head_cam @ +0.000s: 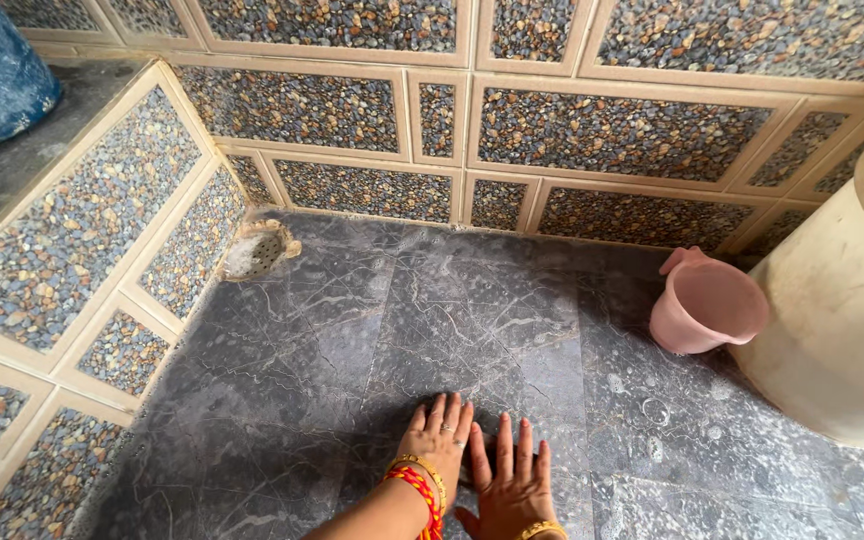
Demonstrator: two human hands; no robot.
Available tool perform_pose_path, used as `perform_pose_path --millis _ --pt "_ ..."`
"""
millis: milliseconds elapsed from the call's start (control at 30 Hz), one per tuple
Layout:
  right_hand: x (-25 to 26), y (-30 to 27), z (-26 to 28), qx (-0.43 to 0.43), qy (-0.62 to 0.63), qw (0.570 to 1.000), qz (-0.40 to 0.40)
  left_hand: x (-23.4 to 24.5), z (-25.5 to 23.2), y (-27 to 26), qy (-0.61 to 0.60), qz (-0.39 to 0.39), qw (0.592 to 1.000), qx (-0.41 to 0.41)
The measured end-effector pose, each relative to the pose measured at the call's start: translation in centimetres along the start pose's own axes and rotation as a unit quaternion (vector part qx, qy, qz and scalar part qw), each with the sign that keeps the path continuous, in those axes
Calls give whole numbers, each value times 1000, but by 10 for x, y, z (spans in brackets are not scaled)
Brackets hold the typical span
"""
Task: The person scrubs a dark marble floor with a rectangular sponge, moving it back and forth across the surface. They pour water from a pink cup onto the floor and sponge, then continue scrubbing near a drain and a white bucket.
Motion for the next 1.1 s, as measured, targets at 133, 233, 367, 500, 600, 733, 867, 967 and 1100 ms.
perform_pose_path --millis 133,233,367,500,600,733,867,967,1100 --pt "7 0 -1 31 -31 999 16 -2 5 0 -20 28 999 7" --pt "14 2 -11 44 -45 997 54 2 8 9 -36 78 996 9" --pt "19 1 -14 39 -43 997 47 -25 2 44 -55 -41 997 45" --pt "22 -4 -10 26 -40 997 54 -54 -1 56 -52 -49 996 61" --pt "32 -2 -8 26 -47 996 65 -41 3 49 -46 -68 995 55" --pt "50 9 -2 27 -58 996 61 -9 18 34 -58 -51 994 74" --pt "66 22 1 41 -58 997 42 32 34 20 -50 6 995 91" --pt "75 30 -2 42 -46 996 64 55 35 12 -74 33 991 103" --pt "80 42 -8 55 -39 995 79 57 31 1 -181 -24 980 82"
Point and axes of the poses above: each hand's wrist, its own y-axis towards the middle knuckle, its own x-axis out of the back of the hand, z = x × y, the point moved 3 cm from there along y, towards the middle knuckle, and after that the axes turned 3 degrees about x, right-handed, at the moved point
